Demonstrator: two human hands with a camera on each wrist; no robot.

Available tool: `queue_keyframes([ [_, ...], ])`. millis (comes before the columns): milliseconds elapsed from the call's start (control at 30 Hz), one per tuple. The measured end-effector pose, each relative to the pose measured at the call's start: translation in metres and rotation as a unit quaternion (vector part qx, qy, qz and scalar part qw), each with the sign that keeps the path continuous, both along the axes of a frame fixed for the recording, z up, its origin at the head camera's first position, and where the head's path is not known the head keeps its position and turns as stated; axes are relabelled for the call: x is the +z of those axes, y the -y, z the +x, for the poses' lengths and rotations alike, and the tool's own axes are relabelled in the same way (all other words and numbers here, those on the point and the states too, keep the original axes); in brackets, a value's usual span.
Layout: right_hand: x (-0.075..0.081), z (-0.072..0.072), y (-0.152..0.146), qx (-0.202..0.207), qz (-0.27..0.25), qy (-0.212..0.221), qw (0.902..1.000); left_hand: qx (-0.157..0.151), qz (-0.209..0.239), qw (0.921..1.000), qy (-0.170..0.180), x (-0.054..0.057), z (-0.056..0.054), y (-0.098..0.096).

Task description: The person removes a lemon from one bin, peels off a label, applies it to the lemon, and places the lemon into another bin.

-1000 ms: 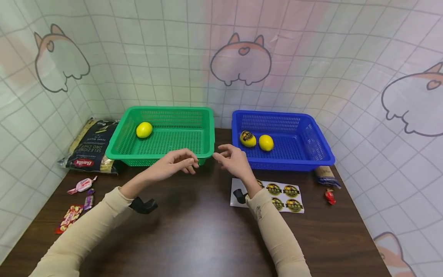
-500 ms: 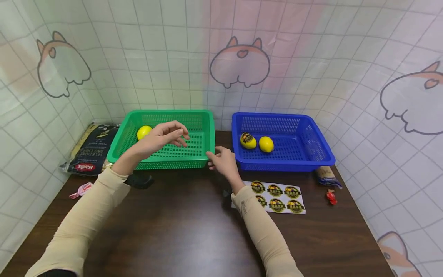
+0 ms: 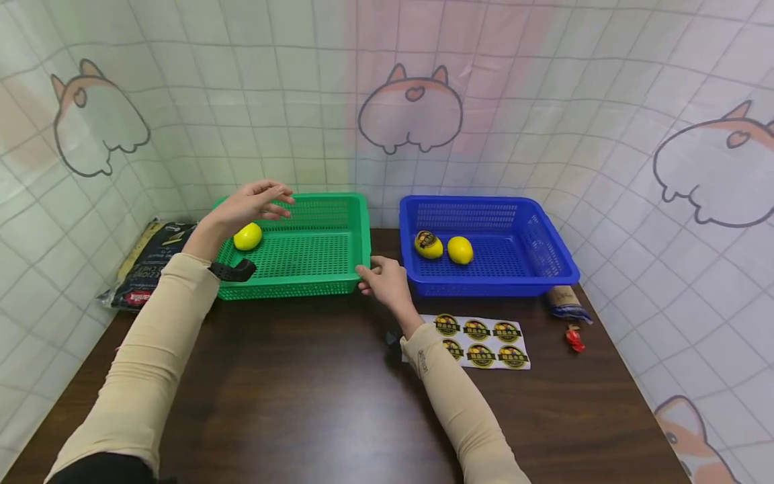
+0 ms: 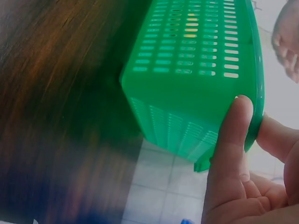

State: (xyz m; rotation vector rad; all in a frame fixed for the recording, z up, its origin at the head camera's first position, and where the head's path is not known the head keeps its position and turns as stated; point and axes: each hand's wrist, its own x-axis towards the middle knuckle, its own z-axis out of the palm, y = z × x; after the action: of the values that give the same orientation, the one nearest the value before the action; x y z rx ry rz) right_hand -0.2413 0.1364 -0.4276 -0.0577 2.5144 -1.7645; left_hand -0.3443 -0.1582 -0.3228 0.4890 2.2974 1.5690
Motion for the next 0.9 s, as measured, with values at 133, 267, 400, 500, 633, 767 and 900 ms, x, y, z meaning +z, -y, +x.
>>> queue_keyframes([
  [133, 0.001, -0.001, -0.002, 0.005, 0.037, -0.004, 0.9993, 0.028, -0.043, 0.9987, 0.008, 0.0, -0.02, 0.01],
  [267, 0.002, -0.001, -0.003, 0.003, 0.066, -0.01, 0.9978, 0.038, -0.089, 0.9953, -0.002, -0.001, -0.034, 0.016],
  [400, 0.002, -0.001, -0.004, 0.005, 0.081, -0.016, 0.9966, 0.055, -0.122, 0.991, -0.012, -0.012, -0.042, 0.023],
  [500, 0.001, -0.002, -0.003, 0.001, 0.095, -0.021, 0.9953, 0.07, -0.137, 0.988, -0.012, -0.025, -0.046, 0.029],
  [633, 0.0, -0.001, -0.003, -0.01, 0.115, -0.03, 0.9929, 0.088, -0.165, 0.9824, -0.003, -0.041, -0.051, 0.033],
  [767, -0.001, 0.0, -0.002, -0.011, 0.128, -0.037, 0.991, 0.088, -0.248, 0.9648, 0.012, -0.052, -0.052, 0.037],
  [900, 0.0, 0.002, 0.0, -0.013, 0.133, -0.039, 0.9902, 0.059, -0.319, 0.945, 0.037, -0.061, -0.047, 0.041],
])
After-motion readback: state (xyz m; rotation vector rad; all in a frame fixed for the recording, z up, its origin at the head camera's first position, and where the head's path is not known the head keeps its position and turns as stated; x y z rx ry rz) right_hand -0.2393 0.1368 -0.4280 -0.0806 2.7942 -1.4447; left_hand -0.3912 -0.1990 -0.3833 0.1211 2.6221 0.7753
